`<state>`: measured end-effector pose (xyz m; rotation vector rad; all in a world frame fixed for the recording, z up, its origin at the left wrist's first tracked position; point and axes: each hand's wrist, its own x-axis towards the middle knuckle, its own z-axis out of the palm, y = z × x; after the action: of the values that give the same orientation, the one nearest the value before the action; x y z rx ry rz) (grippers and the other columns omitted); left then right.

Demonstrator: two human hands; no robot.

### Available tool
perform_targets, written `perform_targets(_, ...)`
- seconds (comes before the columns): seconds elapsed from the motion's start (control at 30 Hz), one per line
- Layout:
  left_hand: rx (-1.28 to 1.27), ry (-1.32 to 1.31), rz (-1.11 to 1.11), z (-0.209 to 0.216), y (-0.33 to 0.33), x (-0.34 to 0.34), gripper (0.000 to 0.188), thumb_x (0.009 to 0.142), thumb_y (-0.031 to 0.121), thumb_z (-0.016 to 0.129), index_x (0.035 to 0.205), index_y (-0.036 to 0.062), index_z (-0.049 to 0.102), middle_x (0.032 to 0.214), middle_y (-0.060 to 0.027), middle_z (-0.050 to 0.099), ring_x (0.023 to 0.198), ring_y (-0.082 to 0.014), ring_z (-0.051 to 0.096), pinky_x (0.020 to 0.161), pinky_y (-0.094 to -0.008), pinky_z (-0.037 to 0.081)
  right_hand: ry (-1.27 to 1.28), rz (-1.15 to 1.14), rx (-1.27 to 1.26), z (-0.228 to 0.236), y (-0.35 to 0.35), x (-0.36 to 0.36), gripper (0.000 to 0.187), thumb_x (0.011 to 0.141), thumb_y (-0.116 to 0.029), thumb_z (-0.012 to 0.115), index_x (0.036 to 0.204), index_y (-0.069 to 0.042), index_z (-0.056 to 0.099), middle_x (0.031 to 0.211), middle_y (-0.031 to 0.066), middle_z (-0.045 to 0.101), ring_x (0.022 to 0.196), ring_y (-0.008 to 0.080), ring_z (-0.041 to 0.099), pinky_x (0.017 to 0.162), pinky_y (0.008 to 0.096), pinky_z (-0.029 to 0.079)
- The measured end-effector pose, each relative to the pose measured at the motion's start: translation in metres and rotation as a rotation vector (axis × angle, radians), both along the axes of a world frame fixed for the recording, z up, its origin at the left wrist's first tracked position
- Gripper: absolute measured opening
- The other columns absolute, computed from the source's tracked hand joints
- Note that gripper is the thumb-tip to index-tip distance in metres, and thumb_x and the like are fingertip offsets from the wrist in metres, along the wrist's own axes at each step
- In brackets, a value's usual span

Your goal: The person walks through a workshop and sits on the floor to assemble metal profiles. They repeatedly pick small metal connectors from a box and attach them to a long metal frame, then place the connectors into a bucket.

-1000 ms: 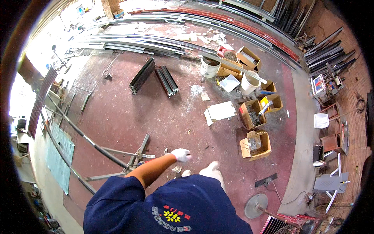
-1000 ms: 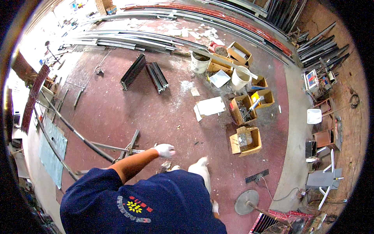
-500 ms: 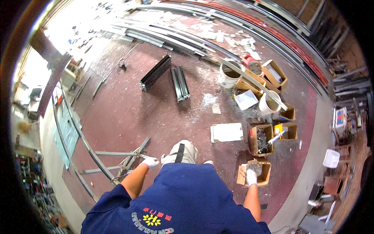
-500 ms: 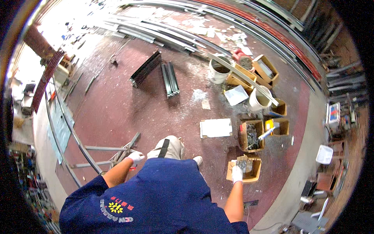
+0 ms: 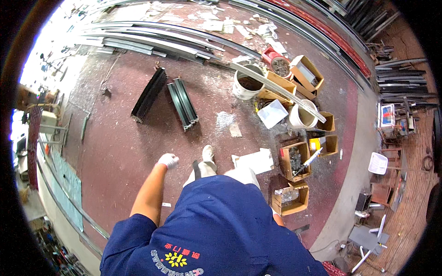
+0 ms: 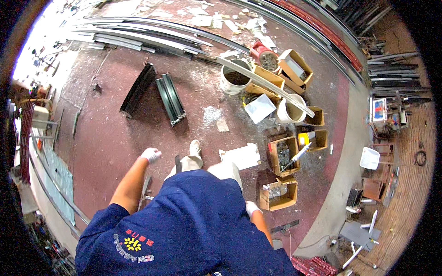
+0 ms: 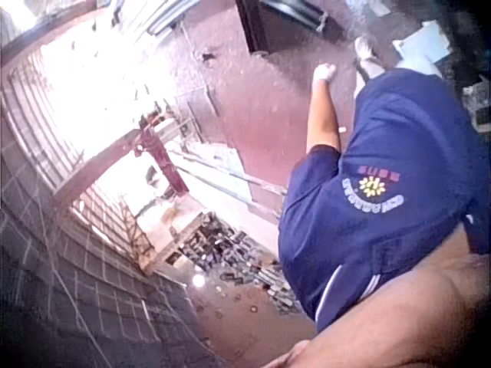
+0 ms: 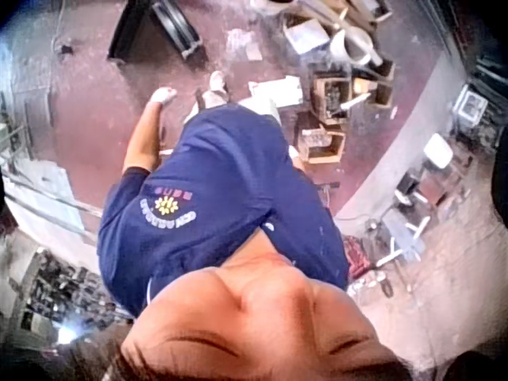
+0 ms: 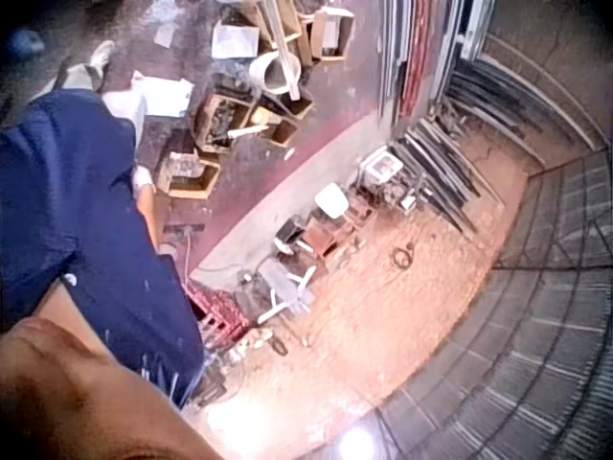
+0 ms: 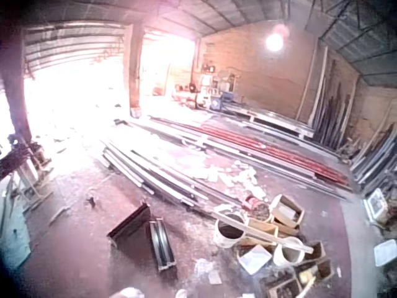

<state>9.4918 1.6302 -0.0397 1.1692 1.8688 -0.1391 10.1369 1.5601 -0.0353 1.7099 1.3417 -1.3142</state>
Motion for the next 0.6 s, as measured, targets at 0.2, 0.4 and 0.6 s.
perform_targets(0.2, 0.248, -0.075, 0.19, 0.016, 0.175, -0.058, 0.044, 0.091, 0.043, 0.061, 0.084, 0.0013, 0.073, 0.077, -0.0125, 0.072, 0.072, -0.0232, 0.066, 0.073, -0.0377, 0.051, 0.271, -0.315, 0.371, -0.005, 0.082, -0.027, 0.047, 0.097, -0.04, 0.048, 0.122, -0.005, 0.068, 0.122, 0.0201, 0.067, 0.117, 0.0327, 0.063, 0.1, 0.0391, 0.047)
perform_targets(0.4, 0.063, -0.063, 0.055, 0.005, 0.219, 0.015, 0.054, 0.09, 0.052, 0.053, 0.082, 0.0036, 0.075, 0.08, -0.0169, 0.072, 0.078, -0.0307, 0.07, 0.077, -0.0407, 0.052, 0.216, -0.265, 0.635, 0.04, 0.251, -0.006, 0.041, 0.101, -0.034, 0.047, 0.12, -0.005, 0.068, 0.118, 0.0183, 0.069, 0.11, 0.0333, 0.065, 0.099, 0.0381, 0.047)
perform_targets(0.6, -0.137, -0.112, -0.004, -0.014, 0.172, 0.121, 0.049, 0.089, 0.05, 0.054, 0.104, 0.0086, 0.075, 0.108, -0.0206, 0.071, 0.107, -0.0342, 0.067, 0.092, -0.0422, 0.05, 0.33, -0.398, 0.619, 0.031, 0.397, -0.008, 0.043, 0.101, -0.039, 0.046, 0.119, -0.007, 0.069, 0.119, 0.0188, 0.068, 0.112, 0.0349, 0.064, 0.098, 0.0392, 0.048)
